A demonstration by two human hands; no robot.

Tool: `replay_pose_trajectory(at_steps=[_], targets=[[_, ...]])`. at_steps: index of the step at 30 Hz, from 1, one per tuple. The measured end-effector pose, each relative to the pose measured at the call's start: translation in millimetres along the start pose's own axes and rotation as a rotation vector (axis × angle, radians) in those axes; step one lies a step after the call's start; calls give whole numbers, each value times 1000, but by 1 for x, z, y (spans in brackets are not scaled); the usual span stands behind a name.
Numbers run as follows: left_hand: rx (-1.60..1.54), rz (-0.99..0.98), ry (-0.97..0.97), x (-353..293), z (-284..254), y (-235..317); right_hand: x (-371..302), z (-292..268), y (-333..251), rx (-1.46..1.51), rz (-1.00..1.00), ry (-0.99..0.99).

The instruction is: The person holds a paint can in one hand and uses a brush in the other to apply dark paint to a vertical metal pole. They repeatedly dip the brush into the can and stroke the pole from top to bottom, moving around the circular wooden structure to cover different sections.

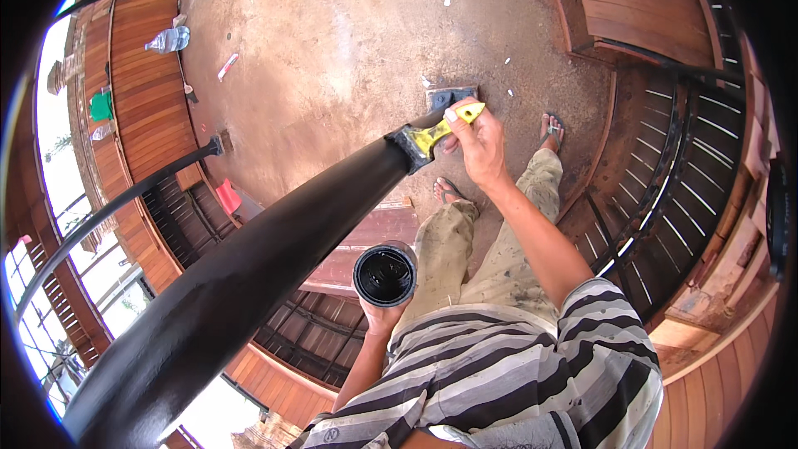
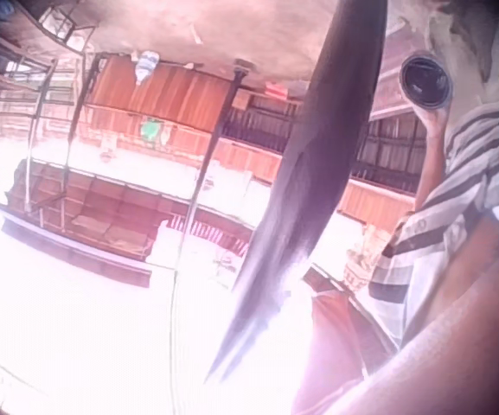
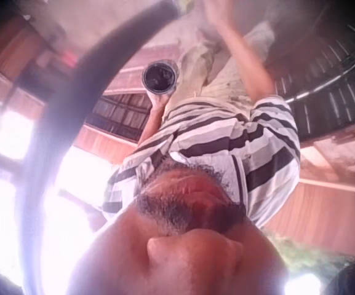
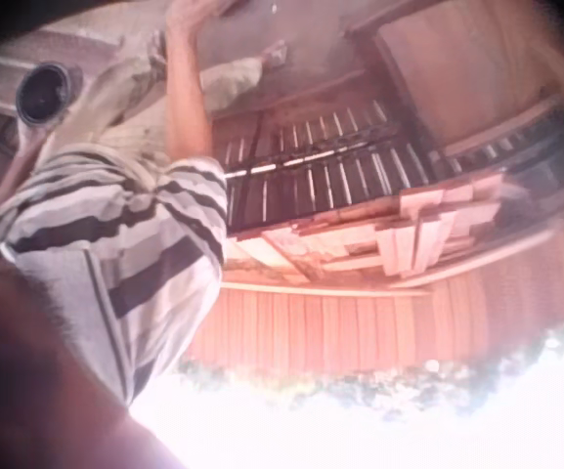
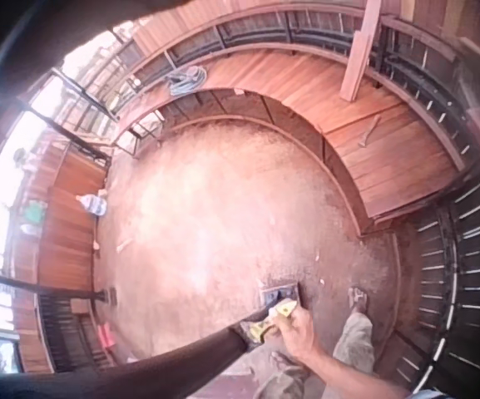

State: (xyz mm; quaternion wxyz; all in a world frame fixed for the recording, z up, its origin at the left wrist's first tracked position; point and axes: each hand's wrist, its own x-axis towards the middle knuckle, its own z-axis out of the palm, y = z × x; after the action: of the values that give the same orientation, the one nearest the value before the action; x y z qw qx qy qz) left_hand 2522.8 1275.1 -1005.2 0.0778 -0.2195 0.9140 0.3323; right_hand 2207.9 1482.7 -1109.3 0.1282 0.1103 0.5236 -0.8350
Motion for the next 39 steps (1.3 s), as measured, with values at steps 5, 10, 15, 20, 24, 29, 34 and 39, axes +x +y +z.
replay_pose_trajectory(at_steps=[5,10,15,20,24,29,34,39], targets=[[73,-47,168,-27,-30,11,-30,49,-103,379,72,-176],[81,-88,344,-47,-44,37,41,-30,81,169,305,124],[72,-126,356,-39,-48,26,80,-99,158,-251,183,403],[-146,-226,579,-81,-42,29,-12,-2,39,-243,-21,52],[-96,-222,721,-58,-70,76,-82,70,-111,-116,-141,53],[-202,-175,878,-44,-62,72,-121,144,-280,48,-381,-96],[-349,-153,968,-49,-45,49,-109,164,-319,346,-320,-125],[-548,-104,1020,-53,-72,15,-85,82,-158,190,-124,102]])
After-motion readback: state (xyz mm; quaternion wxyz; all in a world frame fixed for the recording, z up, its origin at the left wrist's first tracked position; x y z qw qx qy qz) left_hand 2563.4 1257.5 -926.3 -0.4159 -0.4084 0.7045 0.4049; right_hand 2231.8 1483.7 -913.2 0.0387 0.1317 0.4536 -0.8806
